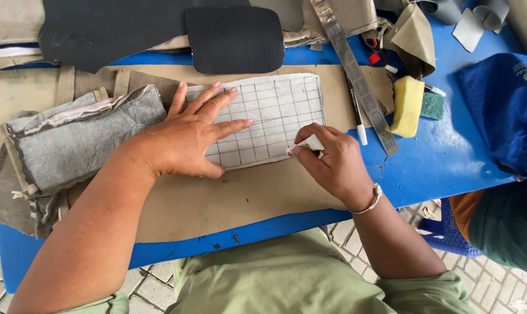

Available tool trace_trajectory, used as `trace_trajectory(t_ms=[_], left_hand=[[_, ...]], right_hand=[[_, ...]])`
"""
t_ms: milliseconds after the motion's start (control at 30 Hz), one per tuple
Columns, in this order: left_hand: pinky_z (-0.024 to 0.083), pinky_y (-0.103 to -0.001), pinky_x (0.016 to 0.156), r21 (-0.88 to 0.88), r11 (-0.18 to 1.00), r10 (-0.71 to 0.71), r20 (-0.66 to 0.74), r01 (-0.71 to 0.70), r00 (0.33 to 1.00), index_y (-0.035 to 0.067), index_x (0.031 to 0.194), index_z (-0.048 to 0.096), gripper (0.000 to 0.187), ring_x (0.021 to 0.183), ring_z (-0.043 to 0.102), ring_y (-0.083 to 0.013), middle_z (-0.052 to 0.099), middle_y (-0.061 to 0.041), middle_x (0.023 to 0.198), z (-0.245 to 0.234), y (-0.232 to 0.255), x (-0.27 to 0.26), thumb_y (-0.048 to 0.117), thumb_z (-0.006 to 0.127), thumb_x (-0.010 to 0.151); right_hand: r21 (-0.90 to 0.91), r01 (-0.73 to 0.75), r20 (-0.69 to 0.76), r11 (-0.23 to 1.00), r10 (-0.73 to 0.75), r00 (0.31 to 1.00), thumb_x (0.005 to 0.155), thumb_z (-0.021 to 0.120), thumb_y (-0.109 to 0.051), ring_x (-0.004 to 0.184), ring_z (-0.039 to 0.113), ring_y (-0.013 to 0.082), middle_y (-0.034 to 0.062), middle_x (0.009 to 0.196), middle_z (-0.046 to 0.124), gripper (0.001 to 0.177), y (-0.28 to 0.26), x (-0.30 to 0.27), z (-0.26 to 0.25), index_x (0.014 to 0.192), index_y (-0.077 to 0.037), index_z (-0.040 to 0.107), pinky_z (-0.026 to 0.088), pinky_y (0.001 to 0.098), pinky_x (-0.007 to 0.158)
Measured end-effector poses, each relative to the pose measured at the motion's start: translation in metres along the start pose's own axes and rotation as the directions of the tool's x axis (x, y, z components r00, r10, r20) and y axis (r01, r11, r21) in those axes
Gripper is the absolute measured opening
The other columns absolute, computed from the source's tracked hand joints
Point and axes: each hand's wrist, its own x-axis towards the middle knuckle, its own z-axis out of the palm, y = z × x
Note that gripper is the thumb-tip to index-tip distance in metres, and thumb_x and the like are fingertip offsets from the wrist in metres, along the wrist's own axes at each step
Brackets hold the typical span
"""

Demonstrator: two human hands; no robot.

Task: Marking a grid on a piece of leather using a ruler and a white pen

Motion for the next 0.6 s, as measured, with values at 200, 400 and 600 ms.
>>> trace_trajectory(t_ms=[200,400,600], left_hand=[[-0.02,-0.065,0.113,-0.032,0.999,0.028,-0.018,-0.029,0.999,0.036,0.158,0.029,0.101,0.154,-0.018,-0.032,-0.009,-0.011,0.17,0.001,-0.003,0.0,0.042,0.083,0.073],[-0.023,-0.064,0.112,-0.041,0.998,0.045,-0.03,-0.046,0.999,0.037,0.158,0.029,0.101,0.153,-0.019,-0.0333,-0.009,-0.012,0.169,0.002,-0.005,0.0,0.04,0.081,0.072],[-0.021,-0.066,0.112,-0.014,0.998,0.06,-0.047,-0.061,0.997,0.035,0.158,0.03,0.101,0.153,-0.018,-0.0345,-0.009,-0.013,0.169,0.006,-0.008,0.002,0.044,0.081,0.072]], right_hand=[[0.034,-0.164,-0.033,0.986,0.165,0.986,0.094,0.072,-0.014,0.043,0.026,0.0081,-0.005,0.054,0.044,0.005,0.026,-0.012,-0.018,0.097,-0.014,0.068,0.025,0.0271,0.047],[0.005,-0.175,-0.088,0.985,0.175,0.981,0.096,0.071,-0.013,0.04,0.028,0.0067,-0.0045,0.054,0.045,0.003,0.046,-0.016,-0.03,0.097,-0.011,0.069,0.022,0.0266,0.044],[0.014,-0.204,-0.125,0.979,0.204,0.971,0.096,0.071,-0.007,0.045,0.032,0.0073,-0.0004,0.076,0.062,0.004,0.054,-0.019,-0.036,0.097,-0.008,0.067,0.025,0.026,0.046]])
